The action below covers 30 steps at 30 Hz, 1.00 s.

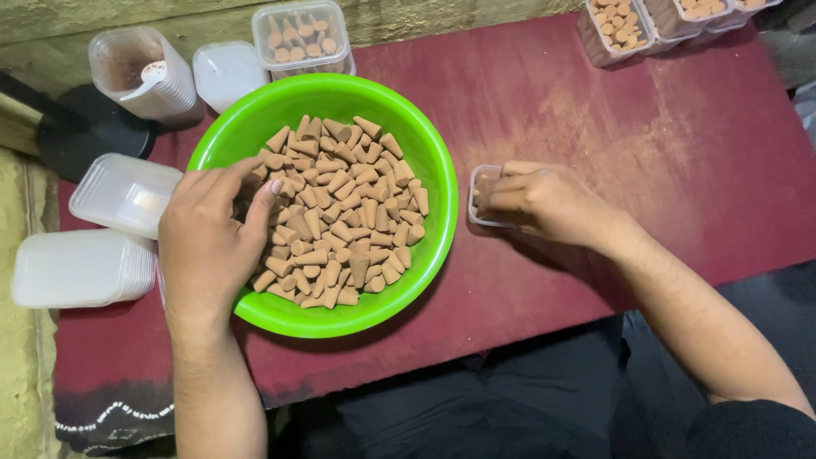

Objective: Packaging incense cones from a large bowl into small plastic containers

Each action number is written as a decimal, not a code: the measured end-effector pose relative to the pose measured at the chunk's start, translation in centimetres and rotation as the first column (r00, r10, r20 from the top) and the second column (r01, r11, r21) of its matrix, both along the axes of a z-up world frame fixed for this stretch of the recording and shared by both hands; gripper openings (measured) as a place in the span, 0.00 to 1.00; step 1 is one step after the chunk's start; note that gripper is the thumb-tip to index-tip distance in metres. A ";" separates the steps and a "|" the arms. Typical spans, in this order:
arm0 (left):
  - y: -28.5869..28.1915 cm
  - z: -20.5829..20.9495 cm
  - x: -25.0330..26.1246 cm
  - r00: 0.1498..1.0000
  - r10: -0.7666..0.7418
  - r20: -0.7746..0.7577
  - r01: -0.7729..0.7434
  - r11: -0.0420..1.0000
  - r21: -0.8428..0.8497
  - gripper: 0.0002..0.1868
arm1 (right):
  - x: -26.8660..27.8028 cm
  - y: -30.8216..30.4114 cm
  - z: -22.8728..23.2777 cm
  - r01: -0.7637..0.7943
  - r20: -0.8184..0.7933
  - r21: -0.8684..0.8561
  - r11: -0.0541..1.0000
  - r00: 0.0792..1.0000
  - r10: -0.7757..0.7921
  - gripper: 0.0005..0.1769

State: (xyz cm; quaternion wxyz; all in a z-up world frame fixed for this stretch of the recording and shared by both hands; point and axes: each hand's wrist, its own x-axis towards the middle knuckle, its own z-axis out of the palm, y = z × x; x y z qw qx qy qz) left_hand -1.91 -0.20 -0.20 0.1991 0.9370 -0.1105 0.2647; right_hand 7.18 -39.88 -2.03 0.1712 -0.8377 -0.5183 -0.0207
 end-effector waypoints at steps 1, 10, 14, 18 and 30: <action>0.0 0.1 0.0 1.000 0.000 -0.001 0.000 1.000 0.000 0.12 | 0.0 -0.1 0.0 0.000 -0.001 0.000 1.000 1.000 0.000 0.05; -0.4 0.6 0.0 1.000 0.009 -0.017 -0.009 1.000 -0.022 0.13 | -0.3 0.5 2.1 -0.058 -0.007 0.084 0.995 0.998 0.058 0.06; -0.4 0.5 0.1 1.000 -0.008 0.011 0.009 1.000 -0.024 0.13 | -1.5 3.3 3.8 -0.103 0.020 0.213 0.972 0.995 0.101 0.10; -0.5 0.5 0.2 1.000 -0.007 0.017 0.007 1.000 -0.027 0.13 | -1.8 8.1 4.7 -0.233 0.158 0.199 0.952 0.966 0.204 0.10; -0.5 0.5 -0.1 1.000 0.018 -0.003 -0.018 1.000 -0.022 0.14 | 0.0 12.1 1.8 -0.237 0.234 -0.215 0.947 0.929 0.286 0.11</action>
